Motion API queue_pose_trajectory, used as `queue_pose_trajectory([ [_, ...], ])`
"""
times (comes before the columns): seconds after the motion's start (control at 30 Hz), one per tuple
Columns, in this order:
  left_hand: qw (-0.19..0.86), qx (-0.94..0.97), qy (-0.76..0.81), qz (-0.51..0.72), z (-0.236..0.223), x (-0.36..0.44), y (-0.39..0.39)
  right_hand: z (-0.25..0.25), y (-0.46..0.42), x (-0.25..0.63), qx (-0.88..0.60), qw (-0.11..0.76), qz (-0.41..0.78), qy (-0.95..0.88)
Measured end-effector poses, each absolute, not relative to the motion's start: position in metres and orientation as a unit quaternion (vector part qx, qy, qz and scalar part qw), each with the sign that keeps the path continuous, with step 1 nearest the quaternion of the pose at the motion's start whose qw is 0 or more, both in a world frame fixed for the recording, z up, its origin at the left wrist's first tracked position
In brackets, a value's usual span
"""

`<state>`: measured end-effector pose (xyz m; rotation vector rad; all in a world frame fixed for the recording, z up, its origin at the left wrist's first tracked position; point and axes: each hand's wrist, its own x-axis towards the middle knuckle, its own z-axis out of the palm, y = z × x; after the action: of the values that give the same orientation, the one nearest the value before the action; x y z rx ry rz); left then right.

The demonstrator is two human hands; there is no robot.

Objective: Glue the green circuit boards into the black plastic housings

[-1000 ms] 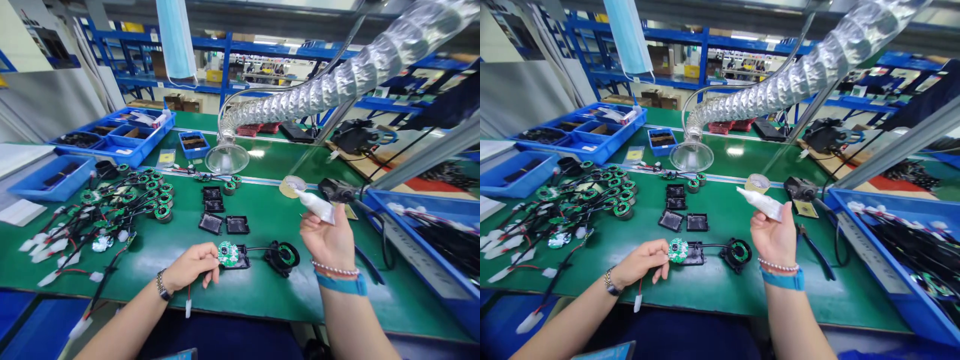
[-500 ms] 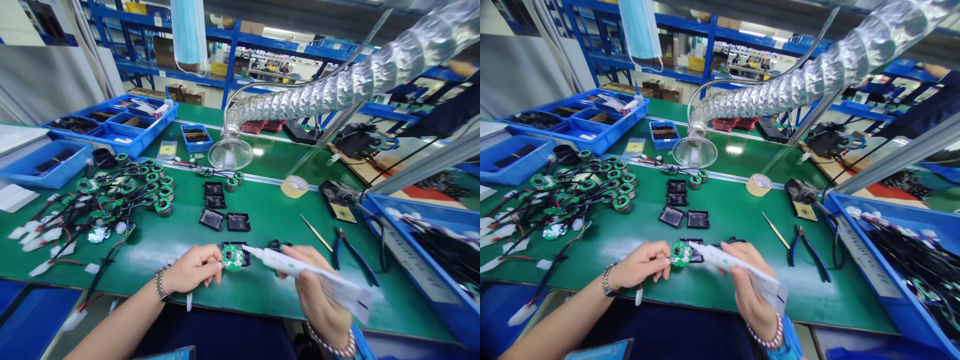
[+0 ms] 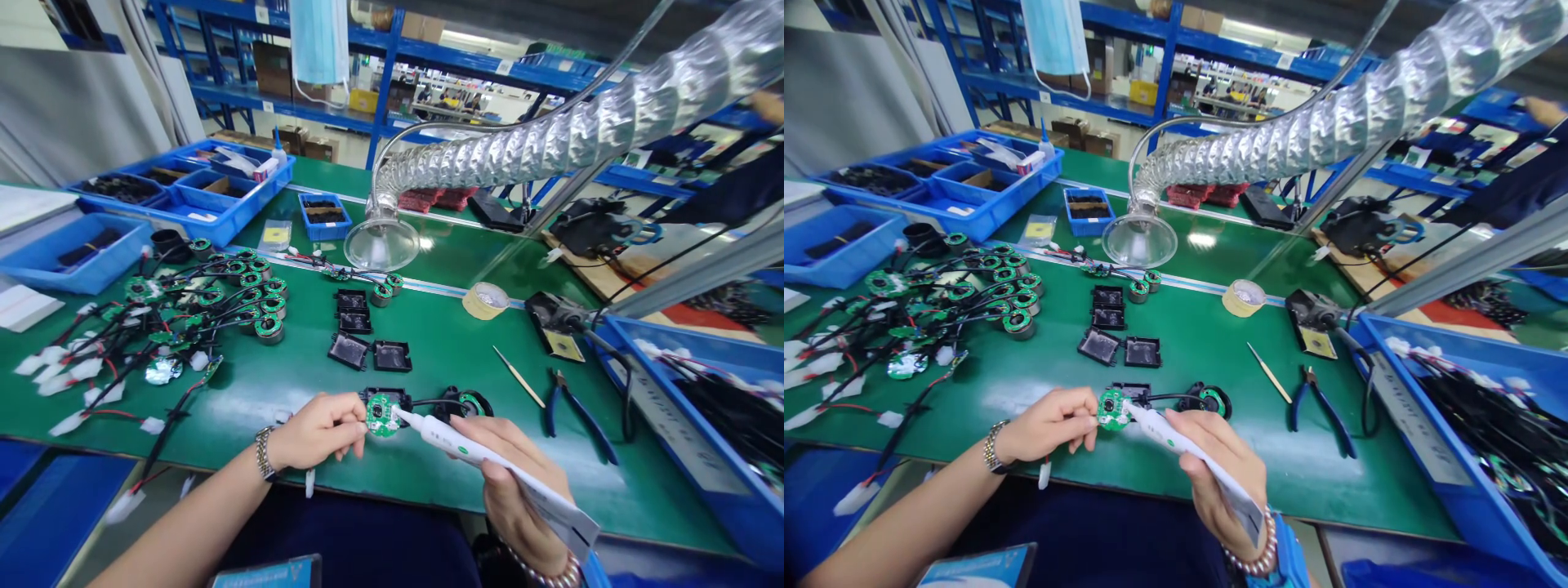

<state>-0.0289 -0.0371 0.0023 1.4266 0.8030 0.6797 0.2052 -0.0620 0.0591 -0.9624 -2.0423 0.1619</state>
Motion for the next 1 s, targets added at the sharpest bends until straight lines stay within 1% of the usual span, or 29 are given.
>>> queue_pose_trajectory([
  [0.3, 0.635, 0.621, 0.350, 0.297, 0.002, -0.029, -0.038, 0.063, -0.064, 0.206, -0.386, 0.401, 0.019, -0.831],
  [0.4, 0.638, 0.620, 0.350, 0.293, 0.001, -0.029, -0.038, 0.067, -0.065, 0.206, -0.375, 0.386, 0.023, -0.843],
  [0.77, 0.646, 0.617, 0.342, 0.293, 0.003, -0.030, -0.037, 0.071, -0.070, 0.205, -0.349, 0.393, 0.061, -0.849],
  [1.0, 0.662, 0.602, 0.338, 0.291, 0.003, -0.030, -0.037, 0.078, -0.072, 0.206, -0.326, 0.369, 0.064, -0.868],
])
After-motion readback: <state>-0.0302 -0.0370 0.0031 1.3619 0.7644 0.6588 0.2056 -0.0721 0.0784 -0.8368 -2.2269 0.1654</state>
